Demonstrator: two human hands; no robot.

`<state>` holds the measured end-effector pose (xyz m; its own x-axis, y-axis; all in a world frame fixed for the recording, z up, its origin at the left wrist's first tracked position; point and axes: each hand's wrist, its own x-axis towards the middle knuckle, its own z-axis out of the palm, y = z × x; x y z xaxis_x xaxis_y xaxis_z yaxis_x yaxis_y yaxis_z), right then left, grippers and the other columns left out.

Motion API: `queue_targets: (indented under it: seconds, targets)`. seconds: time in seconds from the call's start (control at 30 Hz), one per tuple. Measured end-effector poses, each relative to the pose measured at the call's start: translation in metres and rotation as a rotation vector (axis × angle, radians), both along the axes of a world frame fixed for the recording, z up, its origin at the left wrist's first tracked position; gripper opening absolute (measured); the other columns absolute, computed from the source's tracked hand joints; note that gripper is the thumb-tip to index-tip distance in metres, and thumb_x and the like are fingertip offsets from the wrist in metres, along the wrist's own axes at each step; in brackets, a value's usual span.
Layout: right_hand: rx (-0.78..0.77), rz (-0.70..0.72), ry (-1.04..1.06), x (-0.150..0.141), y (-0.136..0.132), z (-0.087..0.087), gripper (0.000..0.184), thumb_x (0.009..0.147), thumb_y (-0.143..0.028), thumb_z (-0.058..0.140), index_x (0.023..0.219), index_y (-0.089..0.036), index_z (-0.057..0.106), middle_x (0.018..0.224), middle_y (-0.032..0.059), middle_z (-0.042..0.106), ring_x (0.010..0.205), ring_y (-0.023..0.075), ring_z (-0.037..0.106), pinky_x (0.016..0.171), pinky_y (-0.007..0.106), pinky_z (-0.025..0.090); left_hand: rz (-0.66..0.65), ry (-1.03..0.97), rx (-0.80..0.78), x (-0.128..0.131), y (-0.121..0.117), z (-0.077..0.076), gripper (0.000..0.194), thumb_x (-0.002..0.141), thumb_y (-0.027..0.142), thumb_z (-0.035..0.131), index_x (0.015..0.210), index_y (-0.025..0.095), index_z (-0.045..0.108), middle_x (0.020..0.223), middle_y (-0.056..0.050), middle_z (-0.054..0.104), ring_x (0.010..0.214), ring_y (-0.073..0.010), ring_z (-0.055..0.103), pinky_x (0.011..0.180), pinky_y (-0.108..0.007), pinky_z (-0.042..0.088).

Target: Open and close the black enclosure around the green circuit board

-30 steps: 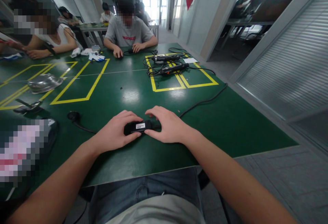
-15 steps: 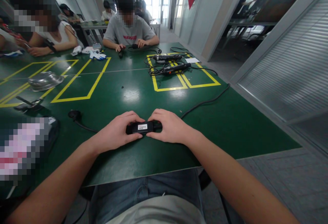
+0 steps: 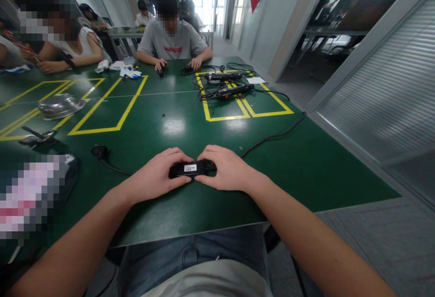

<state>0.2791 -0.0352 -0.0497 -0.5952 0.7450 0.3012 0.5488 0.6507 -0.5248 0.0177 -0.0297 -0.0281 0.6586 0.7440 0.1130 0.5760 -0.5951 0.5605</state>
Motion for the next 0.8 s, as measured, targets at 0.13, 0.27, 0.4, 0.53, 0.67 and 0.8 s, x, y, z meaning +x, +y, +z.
queue_targets:
  seconds: [0.13, 0.27, 0.4, 0.53, 0.67, 0.8]
  targets:
    - [0.008, -0.008, -0.01, -0.0001, -0.0008, -0.0012, 0.025, 0.09, -0.031, 0.086, 0.11, -0.02, 0.075, 0.106, 0.0084, 0.076, 0.095, 0.0255, 0.073, 0.085, 0.038, 0.058, -0.004, 0.013, -0.006, 0.0001, -0.0003, 0.0008, 0.033, 0.089, 0.018, 0.088, 0.118, 0.022, 0.074, 0.116, -0.005, 0.074, 0.11, -0.0272, 0.071, 0.099, -0.042, 0.057]
    - [0.019, -0.013, -0.017, -0.0001, -0.0013, -0.0029, 0.026, 0.09, -0.03, 0.086, 0.111, -0.02, 0.074, 0.105, 0.0082, 0.075, 0.095, 0.0255, 0.073, 0.085, 0.038, 0.058, -0.004, 0.031, 0.0, 0.0001, -0.0003, 0.0, 0.034, 0.089, 0.018, 0.089, 0.12, 0.022, 0.074, 0.117, -0.006, 0.074, 0.111, -0.0278, 0.07, 0.098, -0.042, 0.057]
    - [0.025, -0.004, -0.012, -0.0004, -0.0015, -0.0021, 0.026, 0.09, -0.03, 0.086, 0.111, -0.02, 0.074, 0.105, 0.0081, 0.075, 0.096, 0.0257, 0.073, 0.085, 0.037, 0.058, -0.004, 0.039, 0.011, 0.0003, -0.0003, -0.0011, 0.032, 0.091, 0.02, 0.087, 0.12, 0.022, 0.074, 0.117, -0.006, 0.074, 0.111, -0.0277, 0.071, 0.098, -0.042, 0.058]
    - [0.023, -0.007, -0.028, -0.0008, -0.0016, -0.0006, 0.025, 0.091, -0.03, 0.084, 0.112, -0.021, 0.073, 0.107, 0.0085, 0.075, 0.095, 0.0256, 0.073, 0.086, 0.038, 0.057, -0.008, 0.039, 0.015, 0.0002, -0.0008, 0.0002, 0.031, 0.091, 0.021, 0.086, 0.12, 0.023, 0.075, 0.118, -0.006, 0.074, 0.111, -0.0277, 0.071, 0.099, -0.042, 0.058]
    - [0.021, -0.005, -0.028, -0.001, -0.0019, -0.0005, 0.025, 0.091, -0.03, 0.083, 0.112, -0.019, 0.073, 0.106, 0.0093, 0.074, 0.095, 0.0261, 0.072, 0.085, 0.039, 0.058, -0.01, 0.037, 0.014, 0.0001, -0.001, 0.0015, 0.031, 0.092, 0.022, 0.085, 0.121, 0.023, 0.074, 0.117, -0.006, 0.075, 0.111, -0.0274, 0.072, 0.099, -0.042, 0.058]
    - [0.025, -0.005, -0.023, -0.0012, -0.0023, -0.0012, 0.024, 0.092, -0.03, 0.082, 0.111, -0.02, 0.073, 0.105, 0.0086, 0.074, 0.096, 0.0261, 0.072, 0.085, 0.038, 0.058, -0.011, 0.042, 0.012, -0.0003, -0.0008, 0.0008, 0.033, 0.091, 0.02, 0.087, 0.122, 0.023, 0.074, 0.117, -0.006, 0.075, 0.112, -0.0274, 0.072, 0.099, -0.042, 0.058]
